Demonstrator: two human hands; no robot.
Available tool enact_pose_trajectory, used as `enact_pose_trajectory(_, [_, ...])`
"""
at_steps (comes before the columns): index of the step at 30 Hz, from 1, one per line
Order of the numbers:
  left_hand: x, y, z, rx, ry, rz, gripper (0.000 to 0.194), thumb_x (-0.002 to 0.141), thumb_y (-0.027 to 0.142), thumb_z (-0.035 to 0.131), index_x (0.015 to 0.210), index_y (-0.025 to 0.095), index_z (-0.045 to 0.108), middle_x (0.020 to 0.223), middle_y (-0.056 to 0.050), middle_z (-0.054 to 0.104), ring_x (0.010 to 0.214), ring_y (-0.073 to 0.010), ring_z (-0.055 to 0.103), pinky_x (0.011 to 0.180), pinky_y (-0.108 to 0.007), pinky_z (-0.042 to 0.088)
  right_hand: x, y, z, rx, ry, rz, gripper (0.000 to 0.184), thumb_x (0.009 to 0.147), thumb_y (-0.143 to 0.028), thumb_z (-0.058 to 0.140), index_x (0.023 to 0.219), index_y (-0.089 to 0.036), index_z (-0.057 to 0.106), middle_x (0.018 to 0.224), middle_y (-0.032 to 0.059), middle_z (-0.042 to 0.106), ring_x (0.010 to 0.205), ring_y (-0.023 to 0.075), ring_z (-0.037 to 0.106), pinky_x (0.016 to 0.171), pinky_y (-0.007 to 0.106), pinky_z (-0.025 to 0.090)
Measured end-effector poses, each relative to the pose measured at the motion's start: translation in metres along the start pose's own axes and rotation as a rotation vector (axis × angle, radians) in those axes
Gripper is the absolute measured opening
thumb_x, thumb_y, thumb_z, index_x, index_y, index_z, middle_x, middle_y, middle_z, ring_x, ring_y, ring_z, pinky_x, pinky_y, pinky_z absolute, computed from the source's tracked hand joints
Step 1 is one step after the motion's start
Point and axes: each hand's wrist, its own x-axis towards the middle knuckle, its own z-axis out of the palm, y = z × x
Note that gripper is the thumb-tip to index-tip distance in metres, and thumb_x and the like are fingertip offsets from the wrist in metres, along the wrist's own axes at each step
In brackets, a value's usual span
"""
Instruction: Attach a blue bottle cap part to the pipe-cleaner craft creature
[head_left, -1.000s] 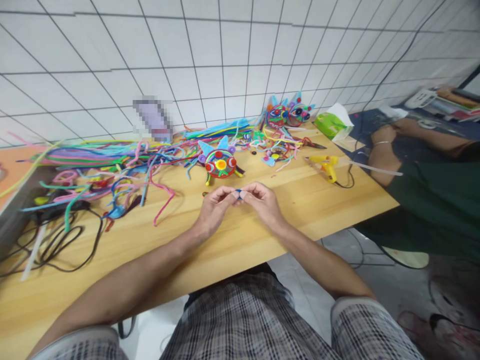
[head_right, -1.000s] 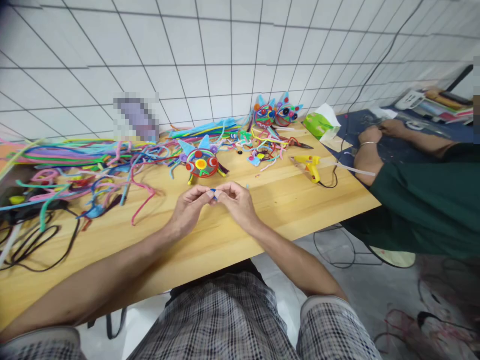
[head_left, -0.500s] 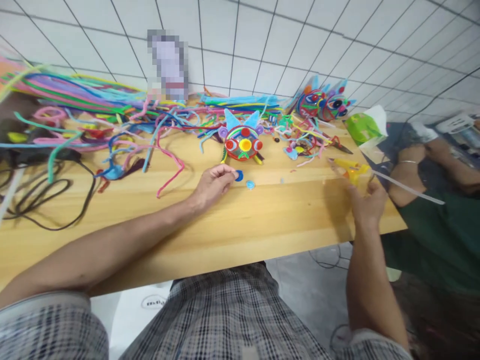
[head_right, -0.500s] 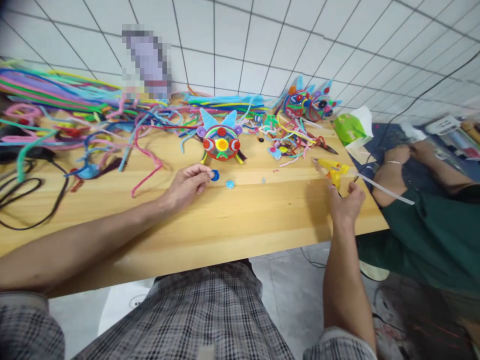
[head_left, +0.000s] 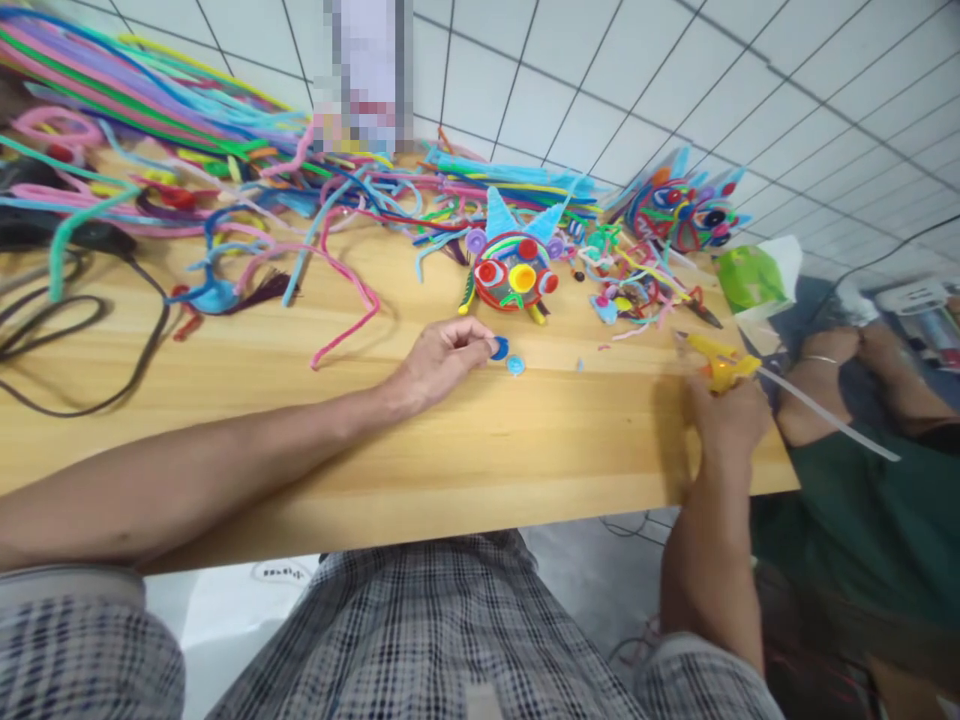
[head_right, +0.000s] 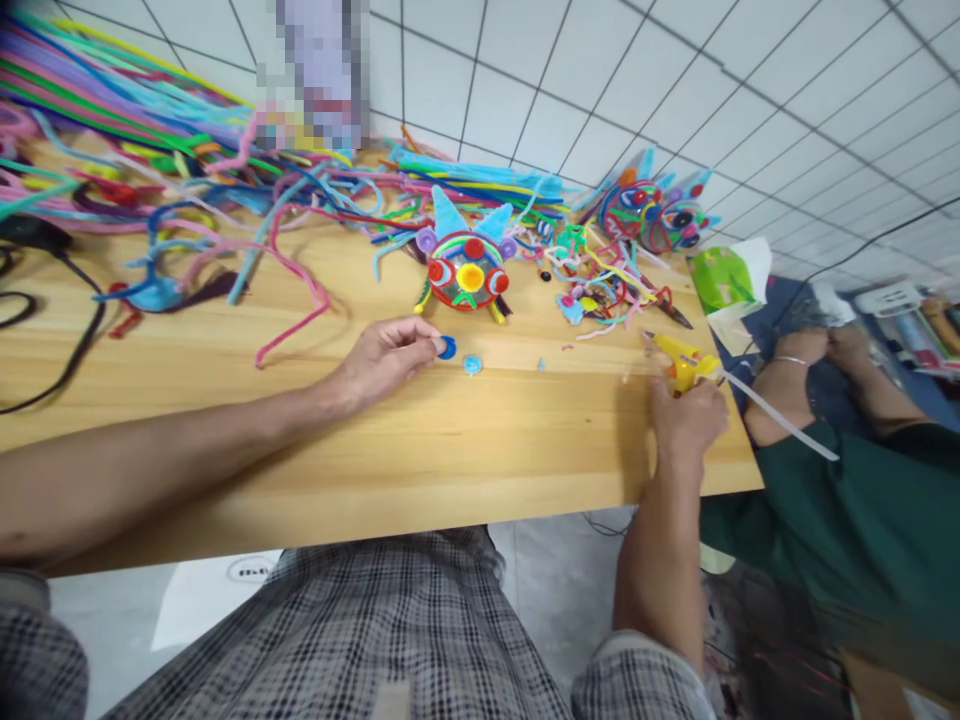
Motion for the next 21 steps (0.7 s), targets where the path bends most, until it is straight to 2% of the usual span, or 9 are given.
enact_pose_trajectory(2, [-0.001, -0.001, 0.001, -0.008, -0.001, 0.007, 0.015, 0.079, 0.032, 0.074, 0.078, 0.018, 0.072, 0.061, 0.004, 0.059, 0.057, -0.0095, 0.046, 0.056, -0.024, 0.035, -0.028, -0.011, -0.01, 0.062, 0.214, 0.027, 0.057, 0.076, -0.04, 0.083, 0.124, -0.014, 0.066, 0.124, 0.0324, 0.066, 0.126, 0.0522, 0.058, 0.101, 0.063, 0.044])
enact_pose_trajectory(4, [-0.003, -0.001, 0.002, -0.019, -0.006, 0.014, 0.015, 0.079, 0.033, 0.075, 0.078, 0.018, 0.072, 0.06, 0.004, 0.059, 0.057, -0.0098, 0.045, 0.055, -0.024, 0.034, -0.063, -0.034, -0.02, 0.255, 0.298, -0.119, 0.051, 0.08, -0.042, 0.079, 0.124, -0.019, 0.066, 0.123, 0.0266, 0.068, 0.124, 0.047, 0.06, 0.104, 0.064, 0.044])
enact_pose_trajectory(6, [-0.006, 0.0, 0.005, -0.035, -0.012, 0.01, 0.016, 0.079, 0.033, 0.076, 0.078, 0.018, 0.072, 0.06, 0.004, 0.058, 0.055, -0.0095, 0.043, 0.053, -0.024, 0.033, -0.1, -0.068, -0.028, 0.517, 0.176, -0.33, 0.045, 0.087, -0.044, 0.071, 0.126, -0.022, 0.066, 0.118, 0.0176, 0.071, 0.108, 0.0367, 0.069, 0.093, 0.057, 0.055])
enact_pose_trajectory(7, [-0.008, 0.0, 0.006, -0.043, -0.012, 0.004, 0.017, 0.079, 0.034, 0.077, 0.078, 0.018, 0.072, 0.06, 0.004, 0.057, 0.054, -0.0091, 0.042, 0.053, -0.024, 0.032, -0.117, -0.088, -0.031, 0.63, 0.038, -0.416, 0.041, 0.091, -0.043, 0.068, 0.127, -0.024, 0.065, 0.115, 0.0135, 0.073, 0.102, 0.0316, 0.071, 0.089, 0.052, 0.058])
enact_pose_trajectory(8, [-0.01, 0.001, 0.007, -0.049, -0.013, -0.004, 0.018, 0.079, 0.035, 0.077, 0.078, 0.018, 0.072, 0.06, 0.004, 0.057, 0.053, -0.0087, 0.04, 0.052, -0.025, 0.031, -0.132, -0.108, -0.033, 0.709, -0.087, -0.492, 0.037, 0.093, -0.04, 0.067, 0.127, -0.026, 0.066, 0.112, 0.0097, 0.075, 0.1, 0.0277, 0.072, 0.089, 0.048, 0.059])
enact_pose_trajectory(10, [-0.014, 0.002, 0.009, -0.059, -0.011, -0.016, 0.02, 0.079, 0.037, 0.078, 0.078, 0.018, 0.071, 0.061, 0.004, 0.057, 0.051, -0.0081, 0.039, 0.051, -0.025, 0.03, -0.155, -0.145, -0.034, 0.839, -0.255, -0.633, 0.032, 0.094, -0.035, 0.067, 0.125, -0.029, 0.067, 0.109, 0.006, 0.077, 0.098, 0.0234, 0.073, 0.089, 0.043, 0.06])
enact_pose_trajectory(12, [-0.018, 0.004, 0.011, -0.062, -0.008, -0.015, 0.023, 0.08, 0.038, 0.079, 0.077, 0.018, 0.07, 0.061, 0.003, 0.058, 0.051, -0.008, 0.039, 0.05, -0.025, 0.03, -0.167, -0.172, -0.032, 0.933, -0.356, -0.677, 0.03, 0.094, -0.034, 0.069, 0.123, -0.029, 0.067, 0.108, 0.0047, 0.078, 0.096, 0.0211, 0.074, 0.087, 0.039, 0.06])
enact_pose_trajectory(15, [-0.021, 0.006, 0.012, -0.06, -0.018, 0.013, 0.024, 0.08, 0.04, 0.079, 0.078, 0.018, 0.071, 0.059, 0.004, 0.055, 0.052, -0.0086, 0.039, 0.051, -0.025, 0.031, -0.17, -0.188, -0.027, 1.007, -0.409, -0.652, 0.026, 0.095, -0.035, 0.069, 0.12, -0.028, 0.067, 0.102, 0.0033, 0.078, 0.091, 0.0197, 0.074, 0.084, 0.036, 0.06])
enact_pose_trajectory(21, [-0.022, 0.004, 0.015, -0.053, -0.035, 0.052, 0.021, 0.082, 0.038, 0.077, 0.08, 0.018, 0.072, 0.061, 0.004, 0.055, 0.053, -0.0088, 0.04, 0.052, -0.025, 0.032, -0.165, -0.189, -0.026, 1.034, -0.395, -0.683, 0.022, 0.094, -0.034, 0.069, 0.115, -0.028, 0.068, 0.096, 0.0016, 0.078, 0.087, 0.0188, 0.073, 0.082, 0.035, 0.06])
